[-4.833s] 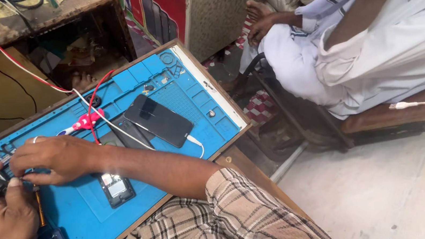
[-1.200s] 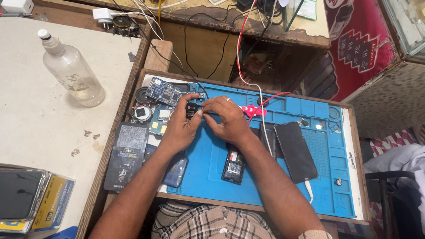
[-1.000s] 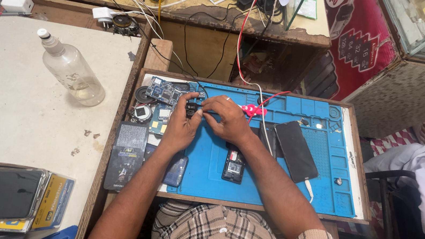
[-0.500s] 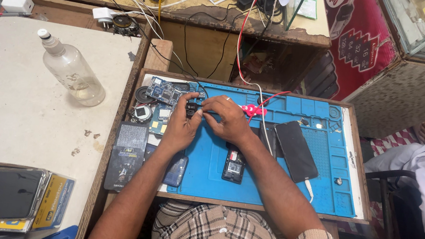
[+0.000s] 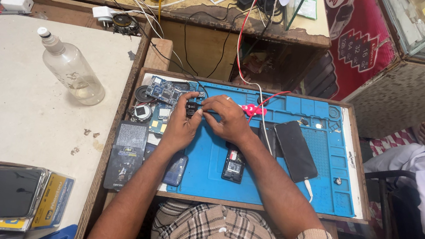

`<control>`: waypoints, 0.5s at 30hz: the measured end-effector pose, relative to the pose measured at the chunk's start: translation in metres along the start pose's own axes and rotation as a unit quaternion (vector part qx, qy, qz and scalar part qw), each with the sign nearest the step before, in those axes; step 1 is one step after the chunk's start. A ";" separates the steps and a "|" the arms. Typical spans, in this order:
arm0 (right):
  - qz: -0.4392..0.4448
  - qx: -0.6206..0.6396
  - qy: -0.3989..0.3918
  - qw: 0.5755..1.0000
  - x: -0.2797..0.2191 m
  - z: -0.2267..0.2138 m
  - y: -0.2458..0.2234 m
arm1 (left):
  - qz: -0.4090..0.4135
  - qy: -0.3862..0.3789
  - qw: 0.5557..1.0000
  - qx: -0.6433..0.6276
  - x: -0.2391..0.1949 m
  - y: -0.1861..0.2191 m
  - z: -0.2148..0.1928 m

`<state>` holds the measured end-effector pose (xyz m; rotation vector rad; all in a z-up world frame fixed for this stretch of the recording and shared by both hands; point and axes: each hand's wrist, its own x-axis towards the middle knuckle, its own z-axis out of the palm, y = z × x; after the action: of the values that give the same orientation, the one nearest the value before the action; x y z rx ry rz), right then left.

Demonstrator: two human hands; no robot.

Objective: The person uses a small tool to work on a small electronic component on a blue mat. They repeatedly probe or adjust the component while holding it steady with their other hand.

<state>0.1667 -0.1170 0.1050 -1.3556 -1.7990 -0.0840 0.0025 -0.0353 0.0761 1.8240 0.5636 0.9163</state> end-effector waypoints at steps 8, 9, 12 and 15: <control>0.000 0.004 0.001 1.000 0.000 -0.001 -0.001 | -0.007 -0.001 1.000 -0.013 0.000 0.002 0.000; -0.001 0.004 0.003 1.000 0.000 -0.001 -0.001 | -0.006 -0.001 1.000 -0.013 0.000 0.002 0.000; -0.003 0.002 0.004 1.000 0.000 0.000 -0.001 | -0.004 0.002 1.000 -0.011 0.000 0.002 0.000; -0.001 0.001 0.001 1.000 0.000 0.000 -0.001 | -0.006 0.004 1.000 -0.003 0.000 0.002 0.000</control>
<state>0.1664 -0.1178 0.1053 -1.3527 -1.7988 -0.0843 0.0026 -0.0360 0.0783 1.8095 0.5754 0.9178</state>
